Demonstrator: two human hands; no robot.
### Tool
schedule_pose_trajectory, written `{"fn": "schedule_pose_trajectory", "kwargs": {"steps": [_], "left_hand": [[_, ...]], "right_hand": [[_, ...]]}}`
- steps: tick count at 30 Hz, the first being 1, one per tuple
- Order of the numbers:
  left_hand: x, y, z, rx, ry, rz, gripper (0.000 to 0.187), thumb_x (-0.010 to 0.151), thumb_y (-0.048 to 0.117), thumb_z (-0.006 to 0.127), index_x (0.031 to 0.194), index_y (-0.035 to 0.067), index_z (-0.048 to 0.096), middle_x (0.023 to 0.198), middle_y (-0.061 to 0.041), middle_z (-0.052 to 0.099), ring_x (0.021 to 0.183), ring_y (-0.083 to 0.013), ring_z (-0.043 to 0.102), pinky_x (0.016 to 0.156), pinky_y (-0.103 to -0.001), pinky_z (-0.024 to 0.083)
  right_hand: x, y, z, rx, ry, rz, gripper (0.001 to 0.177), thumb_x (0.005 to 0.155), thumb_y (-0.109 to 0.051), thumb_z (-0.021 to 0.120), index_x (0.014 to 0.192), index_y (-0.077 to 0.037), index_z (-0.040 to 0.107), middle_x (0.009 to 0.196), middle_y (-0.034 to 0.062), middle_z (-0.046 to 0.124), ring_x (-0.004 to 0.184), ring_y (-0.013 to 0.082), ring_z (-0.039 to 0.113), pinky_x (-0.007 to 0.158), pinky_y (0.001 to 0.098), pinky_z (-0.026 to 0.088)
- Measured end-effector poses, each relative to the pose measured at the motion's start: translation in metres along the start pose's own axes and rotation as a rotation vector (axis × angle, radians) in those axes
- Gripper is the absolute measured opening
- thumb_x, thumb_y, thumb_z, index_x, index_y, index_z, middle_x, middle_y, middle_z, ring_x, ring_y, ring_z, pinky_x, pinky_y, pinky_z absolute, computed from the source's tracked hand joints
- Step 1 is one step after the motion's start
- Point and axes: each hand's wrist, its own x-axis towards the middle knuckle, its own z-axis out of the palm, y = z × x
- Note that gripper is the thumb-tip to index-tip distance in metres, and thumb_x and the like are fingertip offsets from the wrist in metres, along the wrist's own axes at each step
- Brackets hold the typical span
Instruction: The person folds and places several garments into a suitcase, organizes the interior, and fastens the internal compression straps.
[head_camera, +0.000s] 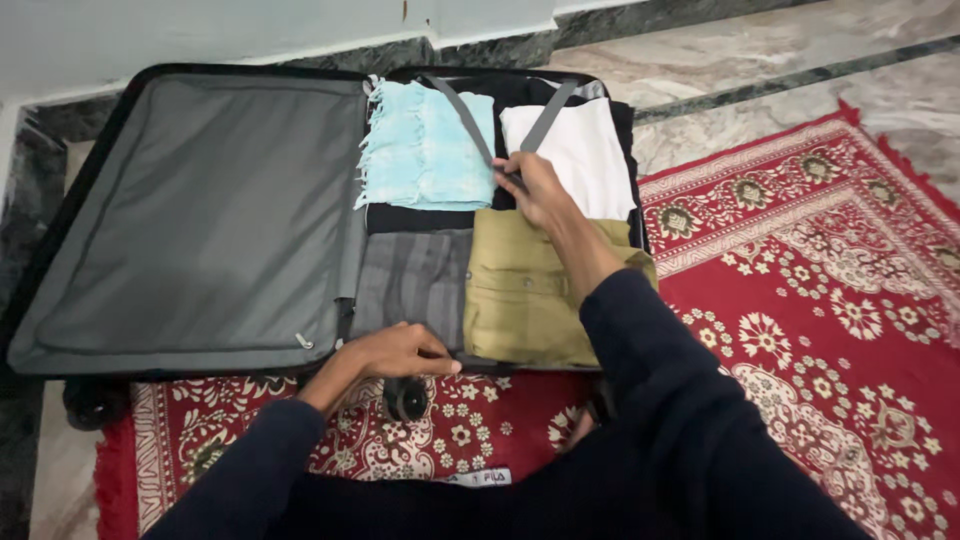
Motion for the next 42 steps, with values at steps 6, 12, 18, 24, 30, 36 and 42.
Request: {"fn": "schedule_pose_trajectory", "kwargs": {"steps": [6, 12, 18, 24, 30, 36, 42], "left_hand": [[0.009, 0.021, 0.017, -0.132, 0.112, 0.003, 0.043, 0.091, 0.046, 0.063, 0.110, 0.011, 0.077, 0.095, -0.011, 0.080, 0.086, -0.0266, 0.077, 0.081, -0.042, 0.058], [0.071, -0.022, 0.064, -0.065, -0.210, -0.121, 0.052, 0.102, 0.048, 0.043, 0.129, 0.011, 0.068, 0.124, -0.012, 0.073, 0.109, -0.0274, 0.069, 0.097, -0.042, 0.050], [0.112, -0.024, 0.076, -0.094, -0.294, -0.153, 0.059, 0.099, 0.056, 0.045, 0.143, 0.019, 0.057, 0.138, -0.005, 0.067, 0.121, -0.0253, 0.063, 0.105, -0.039, 0.045], [0.071, 0.006, 0.070, -0.176, -0.126, 0.078, 0.057, 0.098, 0.051, 0.061, 0.144, 0.018, 0.057, 0.148, -0.008, 0.059, 0.135, -0.0236, 0.053, 0.114, -0.036, 0.037], [0.069, 0.036, 0.062, -0.246, -0.133, 0.153, 0.055, 0.094, 0.045, 0.059, 0.145, 0.025, 0.059, 0.141, -0.009, 0.066, 0.126, -0.0271, 0.062, 0.108, -0.037, 0.046], [0.011, -0.018, 0.016, 0.138, -0.179, -0.049, 0.046, 0.092, 0.045, 0.069, 0.131, 0.023, 0.070, 0.126, -0.011, 0.075, 0.117, -0.0313, 0.070, 0.102, -0.041, 0.051], [-0.015, -0.044, 0.050, 0.598, 0.217, -0.158, 0.039, 0.081, 0.026, 0.080, 0.116, 0.010, 0.074, 0.120, -0.017, 0.072, 0.112, -0.0368, 0.069, 0.096, -0.046, 0.055]], "right_hand": [[-0.040, 0.005, -0.006, 0.132, -0.102, -0.002, 0.011, 0.085, 0.004, 0.059, 0.095, 0.007, 0.056, 0.121, 0.0190, 0.064, 0.111, 0.0254, 0.061, 0.101, 0.0335, 0.055], [-0.093, 0.023, 0.011, 0.138, -0.158, 0.012, 0.005, 0.089, 0.003, 0.058, 0.087, 0.002, 0.055, 0.114, 0.0155, 0.060, 0.115, 0.0238, 0.061, 0.103, 0.0351, 0.055], [-0.122, 0.018, 0.002, 0.034, -0.226, -0.036, 0.011, 0.091, 0.002, 0.058, 0.086, -0.005, 0.051, 0.105, 0.0097, 0.056, 0.124, 0.0230, 0.059, 0.103, 0.0352, 0.054], [-0.115, 0.010, -0.012, -0.124, -0.142, -0.022, 0.017, 0.089, 0.004, 0.058, 0.099, -0.004, 0.048, 0.105, 0.0065, 0.054, 0.125, 0.0242, 0.062, 0.103, 0.0355, 0.054], [-0.086, 0.020, -0.018, -0.161, -0.121, -0.001, 0.019, 0.091, 0.003, 0.060, 0.103, -0.006, 0.049, 0.115, 0.0110, 0.059, 0.113, 0.0202, 0.062, 0.096, 0.0368, 0.057], [-0.056, -0.020, -0.058, -0.225, -0.154, -0.078, 0.030, 0.089, 0.009, 0.061, 0.113, -0.006, 0.051, 0.121, 0.0098, 0.060, 0.100, 0.0218, 0.057, 0.094, 0.0373, 0.054], [-0.081, 0.009, -0.027, -0.749, -0.277, -0.241, 0.045, 0.095, 0.001, 0.060, 0.138, -0.002, 0.049, 0.137, 0.0141, 0.060, 0.124, 0.0195, 0.058, 0.106, 0.0323, 0.048]]}}
